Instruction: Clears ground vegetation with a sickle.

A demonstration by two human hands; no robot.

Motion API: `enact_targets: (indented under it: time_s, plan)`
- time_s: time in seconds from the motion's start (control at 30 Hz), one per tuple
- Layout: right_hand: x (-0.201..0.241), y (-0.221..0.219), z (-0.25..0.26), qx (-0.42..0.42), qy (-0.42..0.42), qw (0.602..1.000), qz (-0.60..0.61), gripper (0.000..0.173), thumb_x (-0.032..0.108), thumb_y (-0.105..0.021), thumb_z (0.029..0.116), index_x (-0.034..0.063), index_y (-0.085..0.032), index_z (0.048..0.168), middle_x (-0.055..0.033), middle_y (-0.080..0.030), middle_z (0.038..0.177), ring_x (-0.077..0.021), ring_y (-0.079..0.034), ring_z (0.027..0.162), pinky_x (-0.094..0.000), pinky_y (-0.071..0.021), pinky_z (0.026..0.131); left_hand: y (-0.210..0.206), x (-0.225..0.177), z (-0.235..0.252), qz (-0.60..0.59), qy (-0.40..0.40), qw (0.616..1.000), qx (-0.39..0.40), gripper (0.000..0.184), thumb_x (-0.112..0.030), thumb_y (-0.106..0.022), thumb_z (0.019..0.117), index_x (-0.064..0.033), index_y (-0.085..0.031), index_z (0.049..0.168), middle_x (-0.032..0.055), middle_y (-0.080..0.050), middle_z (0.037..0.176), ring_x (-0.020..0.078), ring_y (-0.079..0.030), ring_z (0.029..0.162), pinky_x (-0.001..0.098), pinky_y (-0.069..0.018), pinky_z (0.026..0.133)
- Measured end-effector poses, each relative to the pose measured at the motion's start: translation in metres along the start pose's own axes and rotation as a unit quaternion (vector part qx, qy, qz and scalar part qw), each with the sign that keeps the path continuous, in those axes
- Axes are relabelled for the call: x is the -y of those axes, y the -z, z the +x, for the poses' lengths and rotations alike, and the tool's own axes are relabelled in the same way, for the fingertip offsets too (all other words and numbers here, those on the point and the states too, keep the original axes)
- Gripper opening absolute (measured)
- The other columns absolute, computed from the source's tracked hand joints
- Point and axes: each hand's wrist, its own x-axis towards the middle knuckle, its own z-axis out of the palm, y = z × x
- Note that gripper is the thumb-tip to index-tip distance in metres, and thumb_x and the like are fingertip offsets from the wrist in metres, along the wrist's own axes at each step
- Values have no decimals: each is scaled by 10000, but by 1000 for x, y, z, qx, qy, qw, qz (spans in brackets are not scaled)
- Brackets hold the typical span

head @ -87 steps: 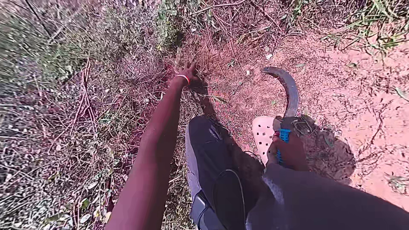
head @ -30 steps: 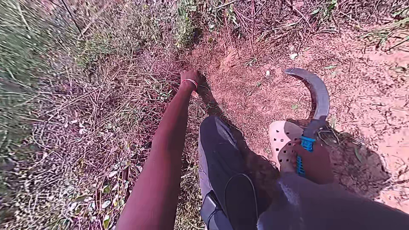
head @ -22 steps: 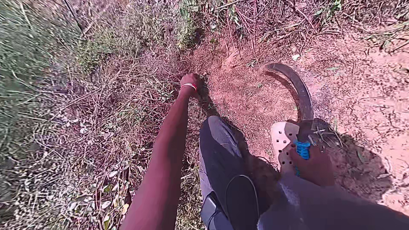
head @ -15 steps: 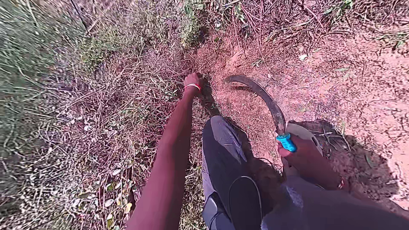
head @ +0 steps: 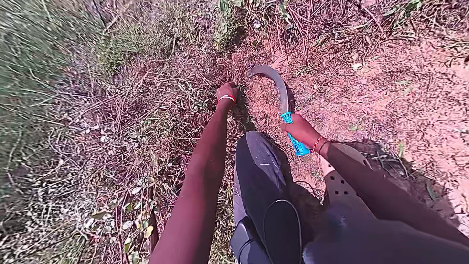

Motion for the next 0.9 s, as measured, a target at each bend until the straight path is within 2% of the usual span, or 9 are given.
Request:
enact_targets:
  time_s: [0.17, 0.27, 0.37, 0.47, 0.53, 0.6, 0.67, 0.77, 0.9]
  plan:
    - [-6, -25, -23, -23, 8, 998, -51, 315, 188, -574, 1028, -31, -537, 1250, -128, -598, 907, -175, -629, 672, -341, -553, 672, -8, -10, -8, 25, -10, 1000, 1, 372, -302, -500, 1060, -107, -687, 1315, 264, -640, 1346, 465, -568, 1311, 697, -417, 1058]
    - [7, -14, -37, -62, 45, 994, -74, 279, 193, -592, 1018, -24, -583, 1193, -160, -620, 946, -243, -646, 802, -424, -533, 765, -11, -11, -10, 35, -14, 999, -10, 350, -287, -497, 1063, -119, -693, 1300, 258, -651, 1331, 457, -579, 1302, 701, -424, 1044]
    - [16, -7, -49, -198, 172, 965, -17, 254, 154, -598, 995, -44, -591, 1155, -151, -605, 805, -266, -618, 701, -457, -508, 662, -14, -9, -9, 30, -13, 999, -10, 349, -269, -501, 1053, -117, -695, 1300, 250, -656, 1328, 450, -581, 1301, 695, -423, 1044]
    - [17, -12, -35, -275, 289, 910, 111, 238, 189, -570, 959, 26, -562, 1132, -53, -583, 690, -156, -577, 507, -351, -508, 474, -14, -11, -9, 29, -9, 999, -13, 357, -284, -490, 1054, -115, -701, 1288, 250, -658, 1323, 454, -582, 1296, 691, -424, 1043]
    - [11, -17, -22, -248, 253, 927, 121, 230, 186, -566, 952, 31, -553, 1120, -61, -576, 673, -168, -568, 487, -356, -506, 462, -15, -11, -7, 27, -3, 1000, -13, 364, -293, -487, 1055, -112, -700, 1289, 250, -657, 1326, 452, -579, 1302, 686, -425, 1050]
    - [8, -16, -13, -125, 105, 987, -1, 294, 193, -588, 1016, -33, -564, 1202, -188, -628, 837, -297, -637, 678, -478, -532, 653, -16, -11, -10, 18, 7, 1000, -16, 364, -287, -488, 1054, -101, -698, 1287, 247, -658, 1327, 441, -585, 1301, 680, -429, 1052]
    - [4, -29, 1, -16, 5, 997, -75, 294, 221, -574, 1034, -14, -559, 1209, -143, -629, 890, -215, -648, 698, -395, -554, 691, -16, -7, -17, -4, 9, 1000, -19, 367, -256, -490, 1053, -100, -684, 1323, 247, -653, 1338, 439, -584, 1306, 678, -424, 1061]
    - [0, -28, -9, 7, -11, 1000, -28, 256, 201, -591, 1024, -5, -544, 1168, -97, -589, 796, -154, -599, 590, -316, -537, 595, -20, 16, -23, -58, -31, 998, -17, 378, -177, -489, 1040, -101, -655, 1371, 255, -640, 1353, 452, -574, 1309, 686, -416, 1070]
    - [-19, -11, -39, -53, 10, 997, -48, 333, 200, -628, 1000, -30, -566, 1233, -161, -614, 943, -234, -638, 757, -412, -543, 728, -29, 34, -40, -89, -34, 995, -38, 416, -109, -509, 1018, -73, -612, 1419, 268, -631, 1354, 456, -570, 1309, 678, -409, 1081]
